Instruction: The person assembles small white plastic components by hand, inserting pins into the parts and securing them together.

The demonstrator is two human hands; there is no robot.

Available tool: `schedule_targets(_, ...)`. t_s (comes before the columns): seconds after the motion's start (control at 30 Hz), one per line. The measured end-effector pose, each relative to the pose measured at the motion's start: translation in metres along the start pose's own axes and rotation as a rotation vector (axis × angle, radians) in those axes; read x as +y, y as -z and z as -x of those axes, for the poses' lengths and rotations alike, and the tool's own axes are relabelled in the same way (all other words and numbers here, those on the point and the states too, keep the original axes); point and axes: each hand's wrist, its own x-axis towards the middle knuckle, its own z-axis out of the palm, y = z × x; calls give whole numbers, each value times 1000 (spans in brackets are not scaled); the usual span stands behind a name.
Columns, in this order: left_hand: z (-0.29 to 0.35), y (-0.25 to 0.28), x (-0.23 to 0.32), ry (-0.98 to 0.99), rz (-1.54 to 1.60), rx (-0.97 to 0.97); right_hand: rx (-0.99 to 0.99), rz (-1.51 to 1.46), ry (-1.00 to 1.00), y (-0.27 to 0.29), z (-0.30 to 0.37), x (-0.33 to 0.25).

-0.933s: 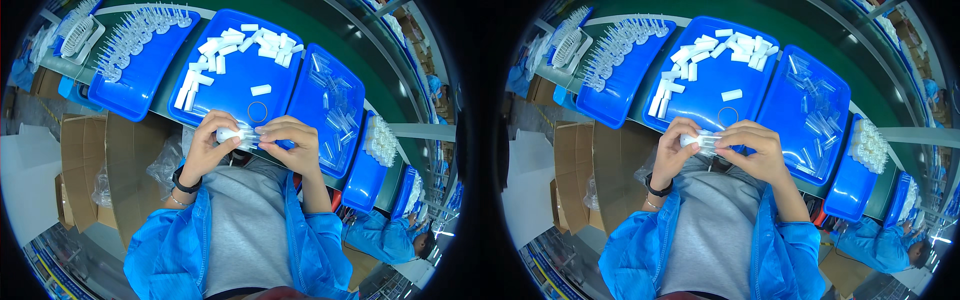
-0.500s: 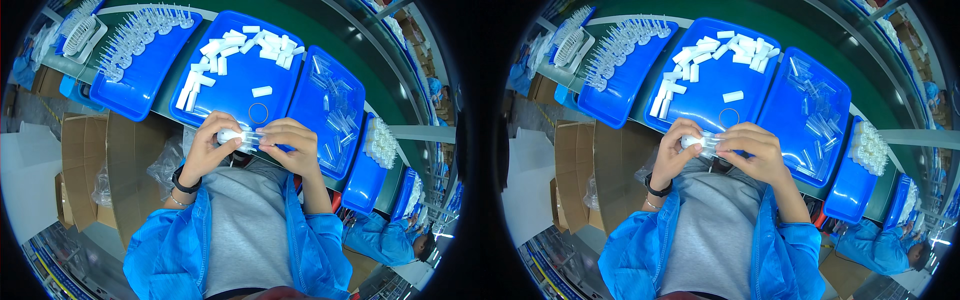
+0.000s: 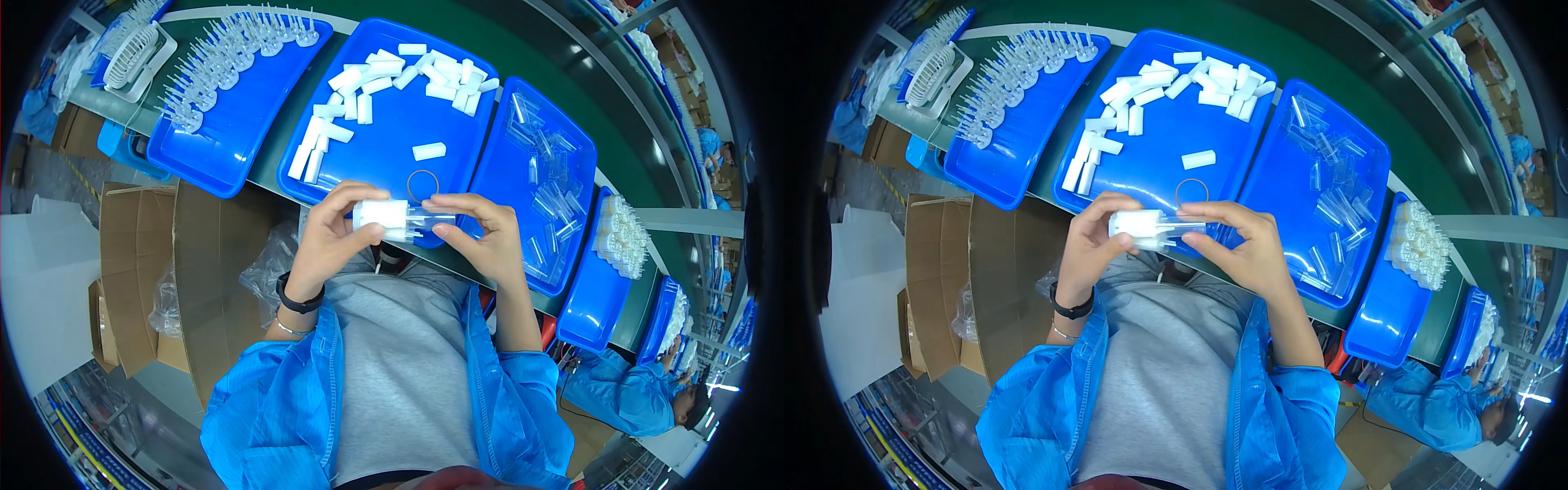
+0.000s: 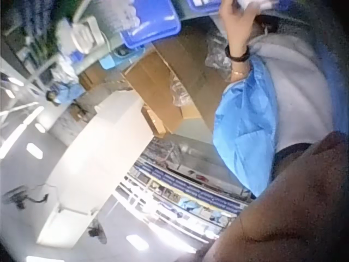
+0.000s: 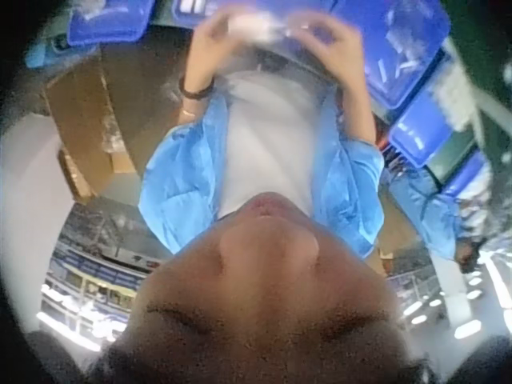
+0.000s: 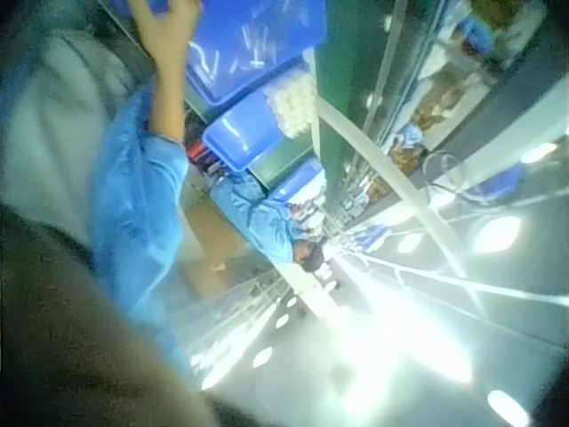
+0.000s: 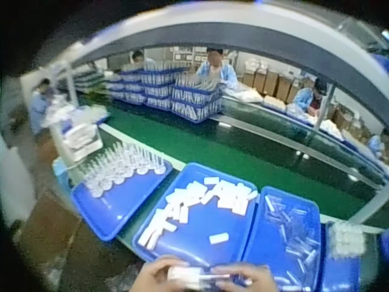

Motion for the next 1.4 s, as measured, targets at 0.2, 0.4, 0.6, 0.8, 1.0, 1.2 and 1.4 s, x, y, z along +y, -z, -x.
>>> schedule_targets(0.2,0,15,-17,121,534,1,-18,146,111,5,-3,5)
schedule_targets(0.4,2,12,-33,136,656,-98,-69,135,175,-8,-10,-5)
schedule_targets(0.6,1,14,-47,196,939,-247,-85,71,176,-19,-11,-11)
schedule_targets(0.8,1,6,-27,215,634,-115,-174,180,301,-8,-16,-6)
schedule_targets(1.0,1,9,-17,125,543,-142,79,757,342,40,-29,1)
schedule_targets(1.2,-1,1,-9,182,527,-80,369,1363,36,109,-45,54)
schedule_targets(1.4,2,5,-12,195,497,-44,309,1354,-127,133,-50,71)
